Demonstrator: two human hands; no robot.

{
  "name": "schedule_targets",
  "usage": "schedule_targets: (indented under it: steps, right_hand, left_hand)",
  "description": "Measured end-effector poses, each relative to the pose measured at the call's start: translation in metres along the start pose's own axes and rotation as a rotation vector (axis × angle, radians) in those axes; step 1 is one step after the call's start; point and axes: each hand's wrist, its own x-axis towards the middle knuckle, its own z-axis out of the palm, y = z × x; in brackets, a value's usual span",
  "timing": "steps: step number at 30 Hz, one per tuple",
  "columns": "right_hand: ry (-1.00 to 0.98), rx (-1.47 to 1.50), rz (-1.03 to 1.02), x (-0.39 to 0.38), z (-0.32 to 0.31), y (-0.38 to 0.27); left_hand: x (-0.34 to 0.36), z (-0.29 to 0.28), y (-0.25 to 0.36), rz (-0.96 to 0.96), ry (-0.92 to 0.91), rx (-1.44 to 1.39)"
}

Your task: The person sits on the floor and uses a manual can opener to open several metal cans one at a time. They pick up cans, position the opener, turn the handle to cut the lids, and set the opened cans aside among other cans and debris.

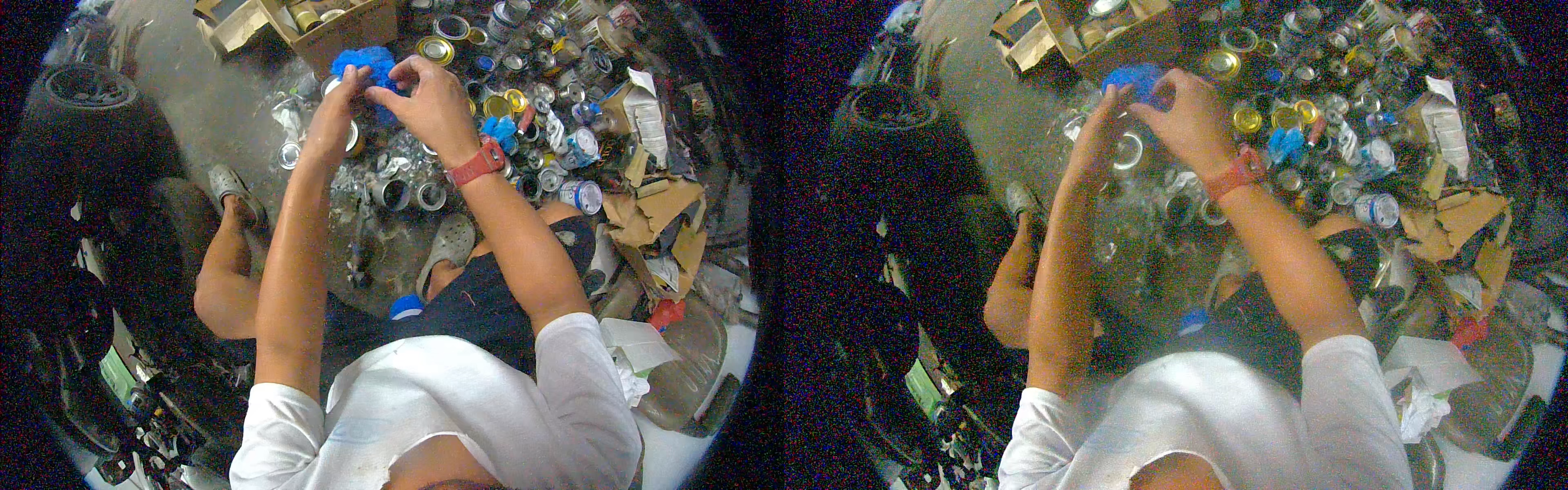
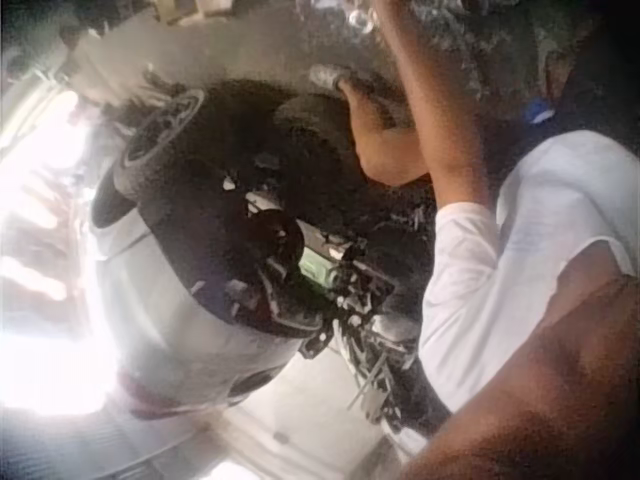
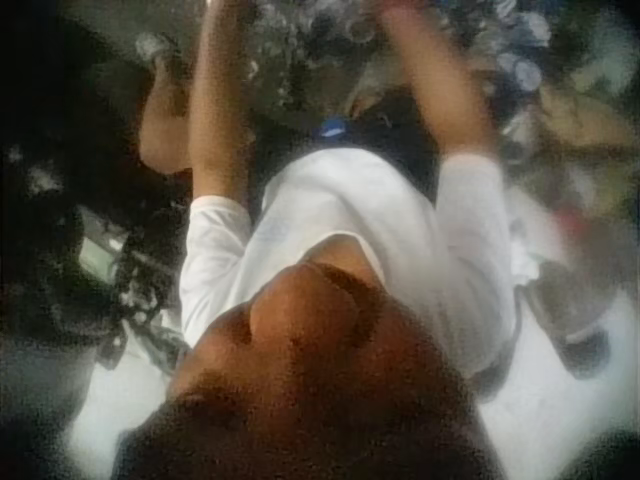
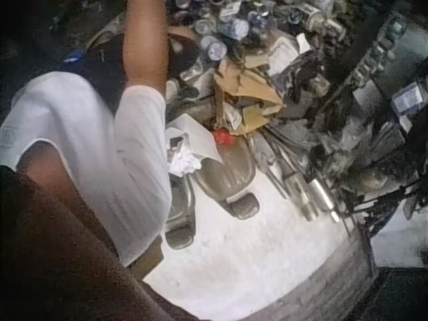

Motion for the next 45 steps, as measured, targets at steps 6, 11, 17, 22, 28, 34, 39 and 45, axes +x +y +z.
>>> schedule_targets:
  steps: [6,11,17,22,28,34,39,45]
  right_hand:
    - [-0.088,0.013,0.078,0.01,-0.002,0.029]
    - [-0.234,0.009,0.021,0.03,-0.021,0.047]
    - [-0.5,0.242,0.009,0.048,-0.028,0.069]
    - [-0.521,0.45,0.17,0.05,-0.042,0.064]
    - [-0.52,0.546,0.168,0.042,-0.056,0.053]
    - [-0.513,0.468,0.205,0.046,-0.056,0.049]
    - [-0.272,0.249,0.001,0.052,-0.036,0.067]
    - [-0.359,0.179,-0.013,0.048,-0.041,0.045]
  left_hand:
    - [-0.007,0.015,0.006,-0.039,-0.093,-0.036]
    - [-0.006,0.004,0.02,0.085,0.002,0.665]
    - [-0.002,0.015,0.022,0.902,0.211,0.995]
    - [0.016,0.005,0.009,0.792,0.039,0.796]
    - [0.012,-0.011,0.026,0.36,-0.134,0.551]
    - [0.01,-0.023,0.024,0.359,-0.127,0.335]
    - [0.0,-0.018,0.028,0.323,-0.252,0.197]
    - [0.006,-0.028,0.014,0.389,-0.396,0.341]
